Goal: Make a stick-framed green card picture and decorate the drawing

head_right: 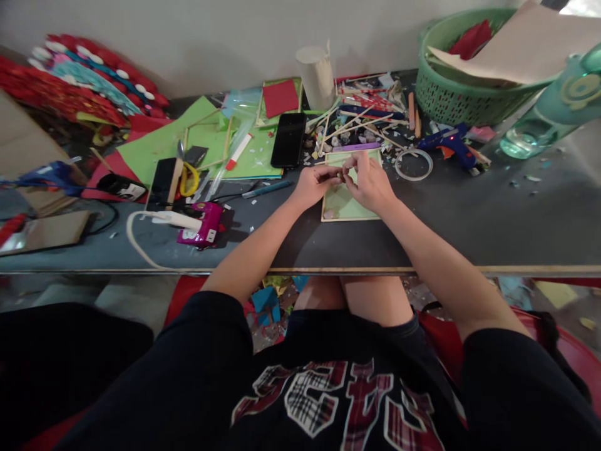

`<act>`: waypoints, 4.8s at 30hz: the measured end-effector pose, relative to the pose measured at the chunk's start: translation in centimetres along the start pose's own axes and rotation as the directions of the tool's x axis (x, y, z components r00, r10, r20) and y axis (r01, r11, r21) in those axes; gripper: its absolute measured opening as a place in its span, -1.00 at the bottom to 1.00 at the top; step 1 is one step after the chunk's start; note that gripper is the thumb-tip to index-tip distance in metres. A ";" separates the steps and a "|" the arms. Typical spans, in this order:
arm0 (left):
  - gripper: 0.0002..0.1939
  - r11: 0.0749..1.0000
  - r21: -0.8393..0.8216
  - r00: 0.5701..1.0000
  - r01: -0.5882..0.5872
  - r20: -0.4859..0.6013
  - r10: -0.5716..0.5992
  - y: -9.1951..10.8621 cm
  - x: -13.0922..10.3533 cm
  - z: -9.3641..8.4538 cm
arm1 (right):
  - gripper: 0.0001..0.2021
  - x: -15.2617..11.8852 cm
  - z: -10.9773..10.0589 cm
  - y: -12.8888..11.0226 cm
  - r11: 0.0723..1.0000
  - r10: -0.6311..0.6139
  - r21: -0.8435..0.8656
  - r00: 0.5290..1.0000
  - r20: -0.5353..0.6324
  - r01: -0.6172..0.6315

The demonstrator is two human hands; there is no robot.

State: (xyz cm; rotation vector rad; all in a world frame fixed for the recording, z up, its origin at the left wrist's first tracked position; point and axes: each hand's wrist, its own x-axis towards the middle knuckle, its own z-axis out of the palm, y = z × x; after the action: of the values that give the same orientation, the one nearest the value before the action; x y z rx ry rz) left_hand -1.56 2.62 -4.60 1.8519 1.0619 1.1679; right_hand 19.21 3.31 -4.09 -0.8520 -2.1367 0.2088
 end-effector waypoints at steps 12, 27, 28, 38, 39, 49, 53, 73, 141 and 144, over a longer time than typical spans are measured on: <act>-0.78 0.995 -0.065 0.996 0.074 0.045 -0.072 0.2 -0.1 0.2 | -0.69 0.1 0.7 0.7 0.997 -0.073 -0.032 0.997 0.030 0.074; -0.79 0.995 -0.104 0.997 0.007 0.071 0.000 -0.8 0.5 0.3 | -0.69 0.2 0.5 1.0 0.999 -0.029 0.019 0.999 0.042 0.029; -0.80 0.995 -0.101 0.997 0.002 0.074 0.006 -0.9 0.5 0.3 | -0.68 0.2 0.4 0.9 0.999 -0.019 0.038 0.999 0.037 0.018; -0.75 0.998 -0.030 0.998 -0.059 0.030 0.060 -1.5 0.6 0.1 | -0.60 0.1 -0.6 1.1 0.993 0.011 0.117 1.000 0.021 -0.014; -0.75 0.998 -0.029 0.998 -0.058 0.031 0.059 -1.5 0.5 0.1 | -0.59 0.1 -0.6 1.2 0.993 0.005 0.114 1.000 0.021 -0.008; -0.79 1.000 0.004 0.999 0.001 0.040 -0.001 0.1 0.2 0.3 | -0.74 -0.3 0.2 0.9 0.999 -0.029 0.015 0.999 0.028 0.029; -0.83 1.000 -0.001 0.999 0.012 0.037 -0.012 0.5 0.1 0.4 | -0.76 -0.2 0.6 0.8 0.999 -0.041 -0.021 0.999 0.015 0.042; -0.75 0.998 -0.039 0.999 -0.046 -0.029 0.044 -1.0 0.5 0.0 | -0.64 0.0 -0.9 -0.3 0.995 0.023 0.099 0.997 -0.076 -0.015; -0.79 0.962 0.257 0.995 -0.094 -0.018 0.102 0.4 0.1 0.1 | -0.63 0.2 0.9 0.9 0.997 0.079 0.025 0.995 -0.063 -0.078; -0.76 0.917 0.383 0.992 -0.110 -0.011 0.124 0.7 -0.1 0.2 | -0.59 0.2 1.0 0.8 0.994 0.104 0.026 0.993 -0.052 -0.103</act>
State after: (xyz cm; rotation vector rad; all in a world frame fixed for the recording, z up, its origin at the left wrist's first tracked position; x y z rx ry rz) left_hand -1.19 2.23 -4.14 2.2289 1.2857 1.1218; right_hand 18.74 4.19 -4.96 -0.9462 -2.0388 0.2605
